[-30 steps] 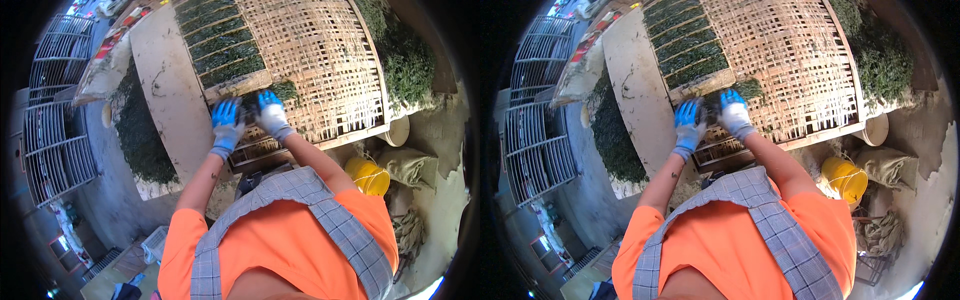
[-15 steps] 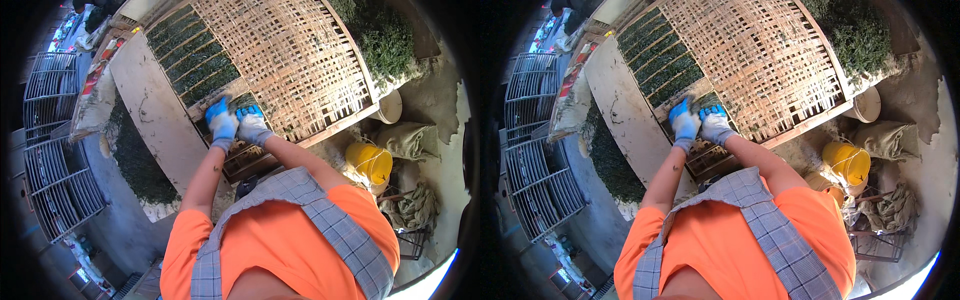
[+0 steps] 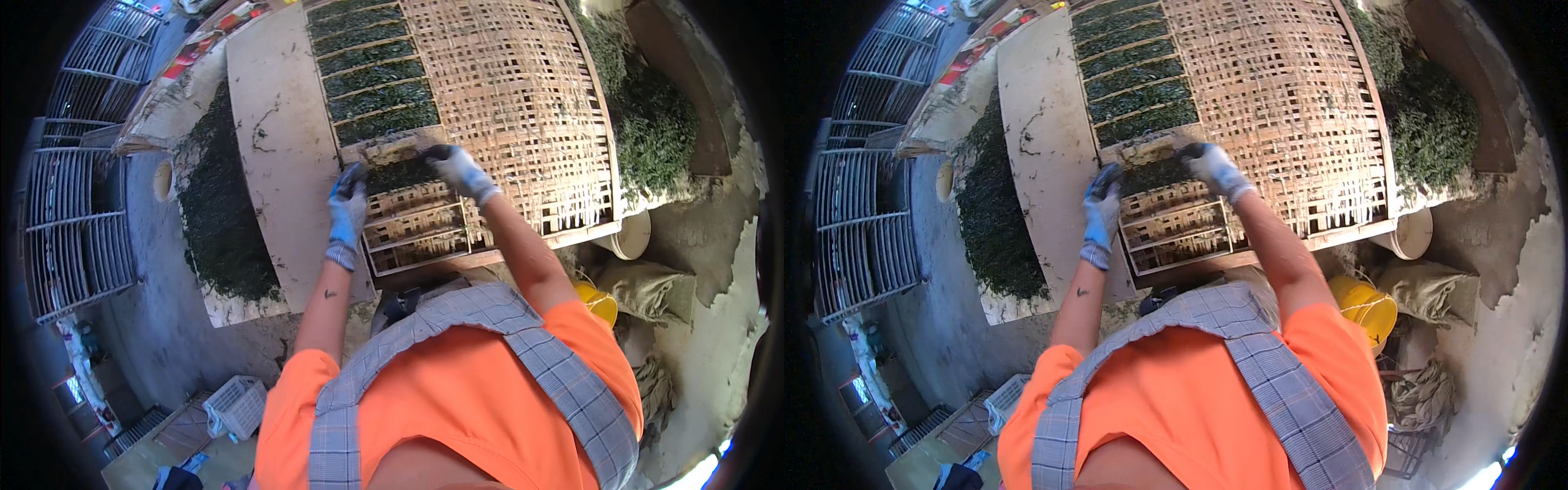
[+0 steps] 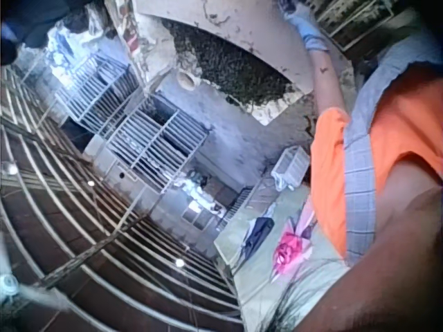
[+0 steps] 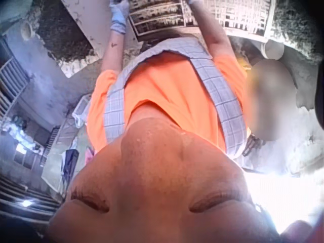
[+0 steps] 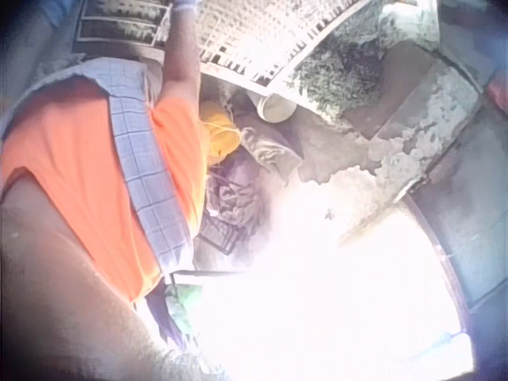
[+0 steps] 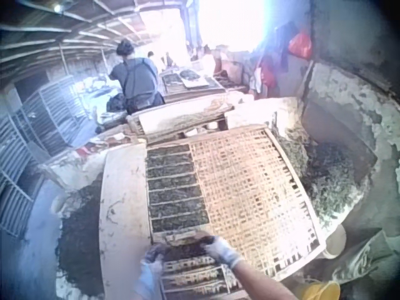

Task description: The person gathers bunches of long green leaves from a pile, lays them across a wooden lattice frame, and then uses a wooden panel to press and spread the leaves into the grid.

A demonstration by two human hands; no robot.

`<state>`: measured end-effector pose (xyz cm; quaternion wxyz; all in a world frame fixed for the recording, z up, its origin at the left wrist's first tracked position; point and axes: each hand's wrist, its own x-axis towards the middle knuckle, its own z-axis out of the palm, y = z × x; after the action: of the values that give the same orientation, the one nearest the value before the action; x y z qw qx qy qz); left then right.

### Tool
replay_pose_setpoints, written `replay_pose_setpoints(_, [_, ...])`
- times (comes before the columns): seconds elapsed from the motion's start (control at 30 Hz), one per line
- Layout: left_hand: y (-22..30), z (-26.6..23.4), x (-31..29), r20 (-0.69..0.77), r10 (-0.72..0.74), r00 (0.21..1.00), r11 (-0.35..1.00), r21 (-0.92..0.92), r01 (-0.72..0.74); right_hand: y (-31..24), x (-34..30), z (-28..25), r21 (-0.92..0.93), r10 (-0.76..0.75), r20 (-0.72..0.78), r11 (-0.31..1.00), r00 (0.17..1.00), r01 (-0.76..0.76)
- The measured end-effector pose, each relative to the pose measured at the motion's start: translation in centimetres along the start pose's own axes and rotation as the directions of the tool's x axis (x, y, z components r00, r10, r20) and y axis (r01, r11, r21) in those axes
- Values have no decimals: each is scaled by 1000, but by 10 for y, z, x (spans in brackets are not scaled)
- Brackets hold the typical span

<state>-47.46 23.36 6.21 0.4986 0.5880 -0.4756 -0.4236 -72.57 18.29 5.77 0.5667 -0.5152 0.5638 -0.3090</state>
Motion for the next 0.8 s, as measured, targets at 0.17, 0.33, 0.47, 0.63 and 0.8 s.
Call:
replay_pose_setpoints(0.17, [-47,-58,-22,-546,-137,827,967,-256,-10,-54,-22,-16,-683,344,297,728,891,-54])
replay_pose_setpoints(0.33, [1,14,-43,-256,217,942,950,278,-144,-47,16,46,-249,73,240,968,968,-11])
replay_pose_setpoints(0.47, [16,32,-53,519,382,765,409,647,-643,-43,14,50,3,-54,-66,999,996,55])
replay_pose_setpoints(0.63, [-4,43,-42,453,229,861,498,706,-504,-75,23,44,-898,-326,82,385,942,212])
replay_pose_setpoints(0.8, [21,12,-43,71,127,989,824,548,-145,-49,24,43,-874,-385,235,318,892,368])
